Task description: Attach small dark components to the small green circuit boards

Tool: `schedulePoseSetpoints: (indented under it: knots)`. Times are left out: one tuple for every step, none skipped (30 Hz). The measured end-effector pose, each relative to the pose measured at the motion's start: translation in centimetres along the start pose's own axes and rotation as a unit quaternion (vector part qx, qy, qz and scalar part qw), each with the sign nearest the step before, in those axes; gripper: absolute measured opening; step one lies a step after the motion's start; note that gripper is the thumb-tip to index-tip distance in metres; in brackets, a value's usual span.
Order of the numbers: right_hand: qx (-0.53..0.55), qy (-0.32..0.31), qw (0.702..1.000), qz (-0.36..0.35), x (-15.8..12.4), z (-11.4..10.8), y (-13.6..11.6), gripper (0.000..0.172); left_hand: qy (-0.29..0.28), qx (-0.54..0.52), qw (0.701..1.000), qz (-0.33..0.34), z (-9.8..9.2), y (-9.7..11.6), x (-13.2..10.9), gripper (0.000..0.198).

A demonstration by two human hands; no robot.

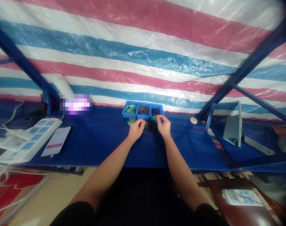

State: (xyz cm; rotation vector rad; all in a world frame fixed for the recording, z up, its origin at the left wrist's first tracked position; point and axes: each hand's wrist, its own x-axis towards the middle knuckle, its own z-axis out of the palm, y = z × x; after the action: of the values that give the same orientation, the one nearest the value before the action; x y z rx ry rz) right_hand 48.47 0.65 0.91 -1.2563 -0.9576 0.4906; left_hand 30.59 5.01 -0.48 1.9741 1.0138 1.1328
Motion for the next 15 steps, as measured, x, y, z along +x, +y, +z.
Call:
schedulePoseSetpoints:
  knots:
    - [0.010, 0.043, 0.999, 0.005, 0.2, -0.1, 0.1, 0.021, 0.001, -0.001, 1.000, -0.001, 0.0, 0.0, 0.0, 0.028]
    - [0.020, 0.092, 0.996, 0.009, 0.5, -0.4, 0.4, 0.023, 0.004, -0.002, 1.000, -0.002, 0.0, -0.1, 0.0, 0.029]
    - [0.029, 0.149, 0.988, 0.010, 0.8, -0.6, 0.8, 0.024, 0.006, -0.003, 1.000, -0.003, 0.0, -0.1, 0.0, 0.029]
    - [0.029, 0.206, 0.978, 0.016, 1.2, -0.9, 1.3, 0.024, 0.007, -0.005, 1.000, -0.003, 0.1, -0.1, 0.0, 0.029]
    - [0.027, 0.261, 0.964, 0.032, 1.6, -1.2, 1.9, 0.023, 0.008, -0.006, 1.000, -0.003, 0.1, -0.2, 0.0, 0.029]
    - [0.032, 0.303, 0.951, 0.058, 1.9, -1.5, 2.6, 0.022, 0.007, -0.005, 1.000, -0.002, 0.1, -0.2, 0.0, 0.029]
    - [0.041, 0.318, 0.943, 0.084, 2.3, -1.7, 3.2, 0.022, 0.005, -0.004, 1.000, -0.002, 0.1, -0.2, 0.0, 0.029]
    - [0.051, 0.304, 0.946, 0.104, 2.5, -1.8, 3.8, 0.023, 0.004, -0.002, 1.000, -0.002, 0.1, -0.2, 0.0, 0.029]
    - [0.053, 0.290, 0.948, 0.116, 2.6, -1.9, 4.3, 0.023, 0.004, 0.000, 1.000, -0.002, 0.1, -0.2, 0.0, 0.029]
    - [0.047, 0.284, 0.949, 0.127, 2.7, -1.8, 4.7, 0.023, 0.005, 0.002, 1.000, -0.002, 0.1, -0.2, 0.0, 0.029]
    - [0.045, 0.283, 0.949, 0.131, 2.6, -1.6, 5.0, 0.022, 0.006, 0.003, 1.000, -0.002, 0.1, -0.2, 0.0, 0.029]
    - [0.042, 0.283, 0.949, 0.133, 2.4, -1.4, 5.1, 0.022, 0.006, 0.004, 1.000, -0.002, 0.1, -0.2, 0.0, 0.029]
    - [0.034, 0.280, 0.950, 0.132, 2.2, -1.1, 5.2, 0.022, 0.006, 0.004, 1.000, -0.001, 0.1, -0.2, 0.0, 0.029]
    - [0.020, 0.272, 0.954, 0.125, 2.0, -0.9, 5.1, 0.023, 0.006, 0.005, 1.000, 0.000, 0.1, -0.2, 0.0, 0.029]
    - [-0.003, 0.257, 0.960, 0.111, 1.8, -0.7, 5.0, 0.024, 0.004, 0.006, 1.000, -0.001, 0.0, -0.2, 0.0, 0.029]
